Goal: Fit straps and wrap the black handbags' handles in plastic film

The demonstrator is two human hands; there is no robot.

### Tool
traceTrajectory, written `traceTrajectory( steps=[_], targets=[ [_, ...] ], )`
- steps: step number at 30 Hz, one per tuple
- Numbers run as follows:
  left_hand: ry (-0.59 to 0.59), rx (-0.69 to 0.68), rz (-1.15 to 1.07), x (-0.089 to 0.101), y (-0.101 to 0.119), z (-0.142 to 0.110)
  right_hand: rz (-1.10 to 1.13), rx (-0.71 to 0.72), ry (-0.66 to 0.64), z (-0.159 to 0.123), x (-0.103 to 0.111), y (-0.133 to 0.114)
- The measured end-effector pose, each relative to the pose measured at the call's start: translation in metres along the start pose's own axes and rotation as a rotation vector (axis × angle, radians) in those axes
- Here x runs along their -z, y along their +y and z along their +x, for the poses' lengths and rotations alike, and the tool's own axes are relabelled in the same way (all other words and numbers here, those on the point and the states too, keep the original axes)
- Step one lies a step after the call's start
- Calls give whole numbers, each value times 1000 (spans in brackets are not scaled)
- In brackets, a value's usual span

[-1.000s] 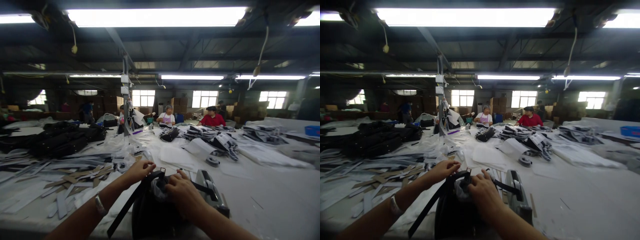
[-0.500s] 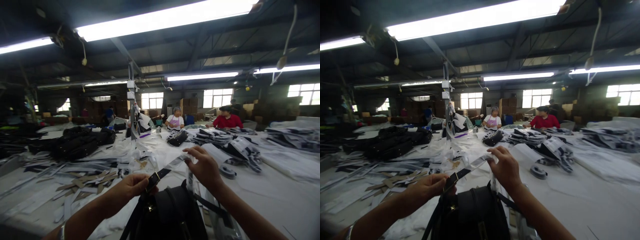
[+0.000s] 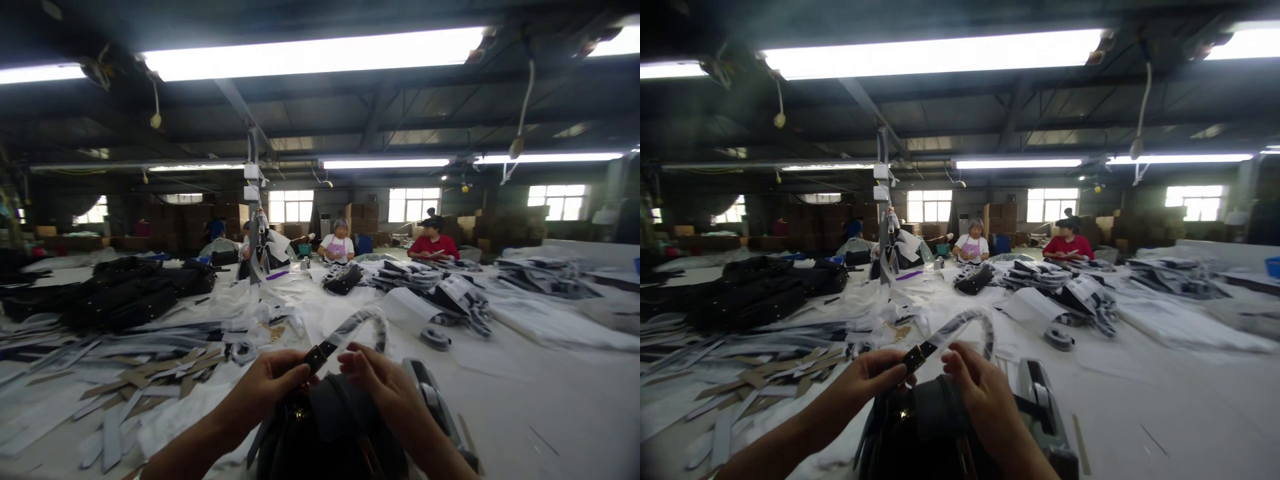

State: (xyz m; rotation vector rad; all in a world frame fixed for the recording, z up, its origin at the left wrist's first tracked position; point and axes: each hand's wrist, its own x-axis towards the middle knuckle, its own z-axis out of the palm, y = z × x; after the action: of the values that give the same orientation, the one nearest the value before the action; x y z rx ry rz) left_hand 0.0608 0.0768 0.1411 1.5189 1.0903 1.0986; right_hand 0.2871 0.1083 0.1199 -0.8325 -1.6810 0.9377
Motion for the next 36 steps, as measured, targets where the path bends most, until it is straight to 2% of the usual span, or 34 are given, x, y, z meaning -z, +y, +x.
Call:
traceTrajectory(
  steps=[1,3,7,11,15,18,21,24,29,36],
  targets=[
    [-7,-22,11,-2,-1,-1,87,-26,-67,1,-8,-2],
    [2,-63,37,-5,-2,-4,211,-11,-97,4,-23,-7],
    [38,-154,57,-13,-2,-10,313,26,10,4,-45,-19],
    [34,-190,24,-20,-3,-18,363,-23,113,1,-56,-23],
    [58,-202,-40,-24,-3,-19,472,-60,151,1,-59,-21],
    [68,-224,-47,-25,-1,-20,548,-87,79,-1,-56,-19],
    [83,-234,7,-24,0,-22,746,-148,32,-2,-48,-20],
    [88,-223,80,-22,-1,-23,929,-180,65,1,-40,-27],
    [108,-218,170,-24,1,-23,867,-199,163,-1,-40,-37],
    [90,-222,179,-30,4,-24,923,-239,201,-13,-51,-38]
  ],
)
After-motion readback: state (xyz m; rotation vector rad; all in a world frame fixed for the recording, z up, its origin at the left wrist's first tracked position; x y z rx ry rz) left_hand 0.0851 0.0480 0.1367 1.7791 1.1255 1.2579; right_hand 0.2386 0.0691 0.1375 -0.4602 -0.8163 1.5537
